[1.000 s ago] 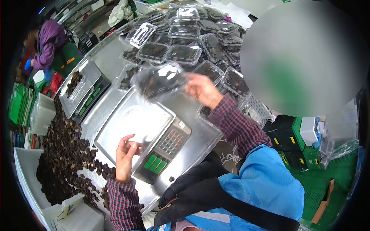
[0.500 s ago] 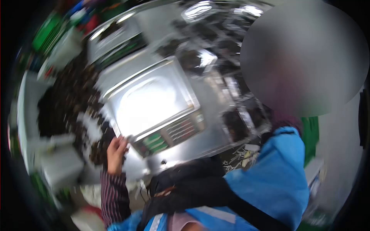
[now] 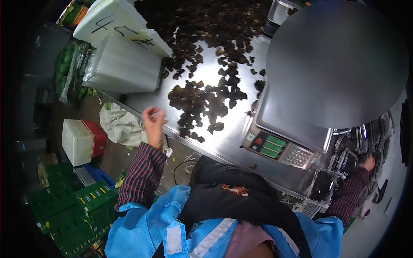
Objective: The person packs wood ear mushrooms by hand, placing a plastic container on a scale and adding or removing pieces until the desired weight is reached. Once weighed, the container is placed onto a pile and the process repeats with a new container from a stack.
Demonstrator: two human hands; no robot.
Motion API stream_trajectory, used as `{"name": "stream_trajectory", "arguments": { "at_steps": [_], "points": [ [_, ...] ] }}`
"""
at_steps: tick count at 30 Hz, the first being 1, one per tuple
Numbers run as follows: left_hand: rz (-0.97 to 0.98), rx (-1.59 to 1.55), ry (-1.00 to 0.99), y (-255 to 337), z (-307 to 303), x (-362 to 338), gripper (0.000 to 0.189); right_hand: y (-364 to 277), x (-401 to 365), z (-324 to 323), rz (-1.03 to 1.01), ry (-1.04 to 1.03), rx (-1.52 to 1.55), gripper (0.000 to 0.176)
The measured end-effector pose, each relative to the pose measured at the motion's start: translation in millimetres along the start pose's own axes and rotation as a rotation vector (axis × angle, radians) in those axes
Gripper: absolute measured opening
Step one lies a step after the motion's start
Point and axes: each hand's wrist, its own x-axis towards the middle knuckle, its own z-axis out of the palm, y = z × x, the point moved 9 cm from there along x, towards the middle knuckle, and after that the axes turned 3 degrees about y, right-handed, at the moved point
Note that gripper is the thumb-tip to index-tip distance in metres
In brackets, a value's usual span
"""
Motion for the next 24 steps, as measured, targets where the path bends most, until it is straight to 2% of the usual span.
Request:
{"name": "stream_trajectory", "arguments": {
  "at_steps": [1,2,4,5,6,7,8,9,10,11,12,13,14,15,16,17,18,20,21,23,24],
  "points": [
    [0.044,0.053,0.144,-0.3,-38.7,17.5,0.056,-40.0,-63.5,85.1,-0.053,-0.163,-0.180,0.039],
    [0.085,0.107,0.285,0.5,-76.4,36.5,0.061,-104.5,-175.0,194.6,-0.027,-0.330,-0.222,0.045],
    [0.198,0.045,0.467,-3.1,-143.5,87.1,0.065,-180.8,-345.8,370.0,-0.133,-0.670,-0.276,0.044],
    [0.257,-0.017,0.467,17.4,-150.8,100.4,0.067,-213.2,-424.0,443.2,-0.190,-0.853,-0.357,0.042],
    [0.320,-0.079,0.479,48.9,-159.3,116.2,0.068,-250.2,-507.9,511.4,-0.365,-1.043,-0.390,0.040],
    [0.367,-0.154,0.469,65.0,-167.9,135.0,0.070,-279.2,-585.8,570.5,-0.598,-1.241,-0.216,0.037],
    [0.424,-0.226,0.464,77.9,-179.3,153.2,0.072,-315.7,-675.8,612.3,-0.711,-1.421,-0.131,0.035],
    [0.424,-0.230,0.486,82.2,-192.7,172.9,0.072,-342.3,-753.6,641.5,-0.731,-1.537,-0.046,0.034],
    [0.418,-0.278,0.433,85.3,-199.9,194.8,0.076,-366.3,-822.3,666.7,-1.040,-1.566,0.066,0.032],
    [0.414,-0.327,0.378,89.0,-204.3,209.6,0.079,-386.5,-884.6,677.0,-1.176,-1.611,0.215,0.035],
    [0.408,-0.335,0.390,89.5,-209.2,221.9,0.079,-391.5,-942.5,692.0,-1.353,-1.527,0.413,0.038],
    [0.420,-0.346,0.370,89.1,-207.2,229.3,0.083,-400.7,-992.5,702.0,-1.389,-1.565,0.233,0.040],
    [0.423,-0.358,0.348,86.4,-205.1,232.3,0.087,-394.3,-1035.3,711.2,-1.486,-1.689,-0.214,0.040],
    [0.415,-0.344,0.350,83.6,-205.3,233.1,0.091,-391.5,-1063.3,713.0,-1.728,-1.355,-0.318,0.035],
    [0.401,-0.332,0.351,83.3,-205.0,231.5,0.095,-381.2,-1078.9,723.9,-1.729,-1.389,-0.351,0.035],
    [0.371,-0.293,0.404,83.6,-205.5,226.2,0.098,-369.1,-1096.2,734.4,-1.815,-1.533,-0.371,0.037],
    [0.314,-0.228,0.413,88.9,-200.5,215.6,0.093,-356.0,-1112.1,742.2,-1.898,-1.678,-0.381,0.039],
    [0.332,-0.311,0.367,90.0,-193.3,215.0,0.104,-341.6,-1146.0,761.3,-1.997,-1.816,-0.259,0.041],
    [0.317,-0.319,0.368,92.9,-195.1,219.7,0.104,-347.8,-1146.6,761.6,-1.996,-1.831,-0.274,0.041],
    [0.402,-0.492,0.191,110.4,-183.1,225.0,0.113,-354.7,-1119.2,763.6,-1.883,-1.861,-0.619,0.032],
    [0.403,-0.496,0.177,109.4,-181.5,228.2,0.113,-361.0,-1105.2,760.5,-1.858,-1.840,-0.650,0.031]
  ]
}}
